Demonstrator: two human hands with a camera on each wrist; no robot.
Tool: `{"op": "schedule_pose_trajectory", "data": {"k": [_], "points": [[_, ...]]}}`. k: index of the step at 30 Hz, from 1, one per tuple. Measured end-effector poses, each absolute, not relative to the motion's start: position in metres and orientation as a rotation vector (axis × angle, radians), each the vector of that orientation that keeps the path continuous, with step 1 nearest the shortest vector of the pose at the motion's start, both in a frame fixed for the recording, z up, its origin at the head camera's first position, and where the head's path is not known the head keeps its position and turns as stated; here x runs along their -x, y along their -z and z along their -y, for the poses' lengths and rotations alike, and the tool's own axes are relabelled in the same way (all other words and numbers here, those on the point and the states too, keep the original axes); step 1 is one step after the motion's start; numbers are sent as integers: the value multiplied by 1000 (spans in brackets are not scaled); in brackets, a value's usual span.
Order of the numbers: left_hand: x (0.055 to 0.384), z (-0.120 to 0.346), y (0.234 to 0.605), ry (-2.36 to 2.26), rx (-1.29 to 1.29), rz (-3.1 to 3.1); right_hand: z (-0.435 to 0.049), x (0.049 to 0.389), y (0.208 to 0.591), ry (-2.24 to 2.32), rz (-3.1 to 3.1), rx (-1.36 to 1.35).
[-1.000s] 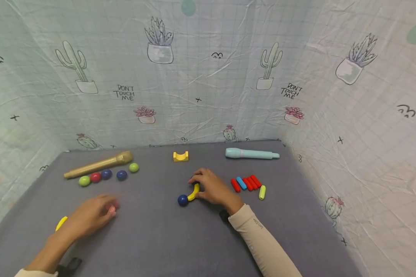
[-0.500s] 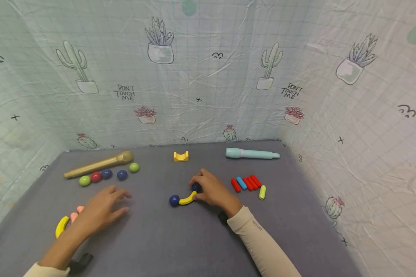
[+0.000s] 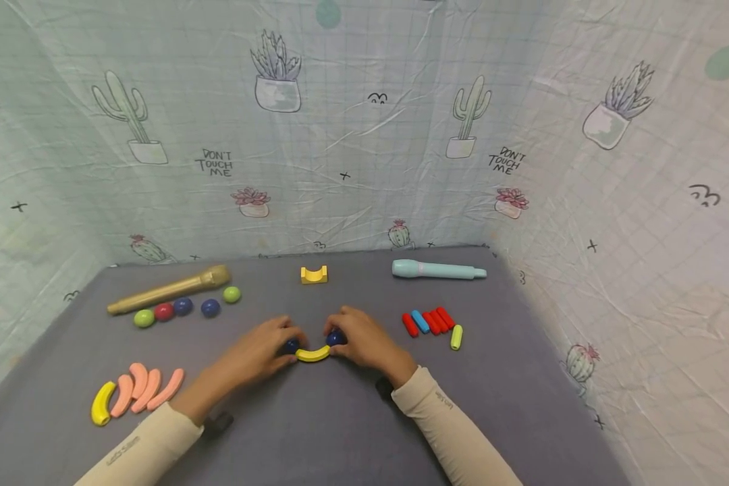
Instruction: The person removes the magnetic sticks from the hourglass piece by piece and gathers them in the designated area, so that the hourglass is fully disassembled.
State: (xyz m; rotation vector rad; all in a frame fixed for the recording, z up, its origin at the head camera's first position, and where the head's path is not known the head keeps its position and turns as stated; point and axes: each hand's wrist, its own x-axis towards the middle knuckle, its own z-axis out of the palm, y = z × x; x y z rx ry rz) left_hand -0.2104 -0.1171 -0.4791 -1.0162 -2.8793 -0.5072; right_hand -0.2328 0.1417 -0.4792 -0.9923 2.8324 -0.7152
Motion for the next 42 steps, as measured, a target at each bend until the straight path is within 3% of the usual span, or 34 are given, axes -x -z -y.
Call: {"op": "schedule_pose_trajectory", "data": {"k": [12,29,42], "points": [[231,135,478,577,940,2919,-142,232,480,723,-2810,1002],[295,255,446,527,460,2950,-142,229,479,731,-2802,979],[307,270,459,572,363,2985,-141,228,478,729,-2795,975]]}}
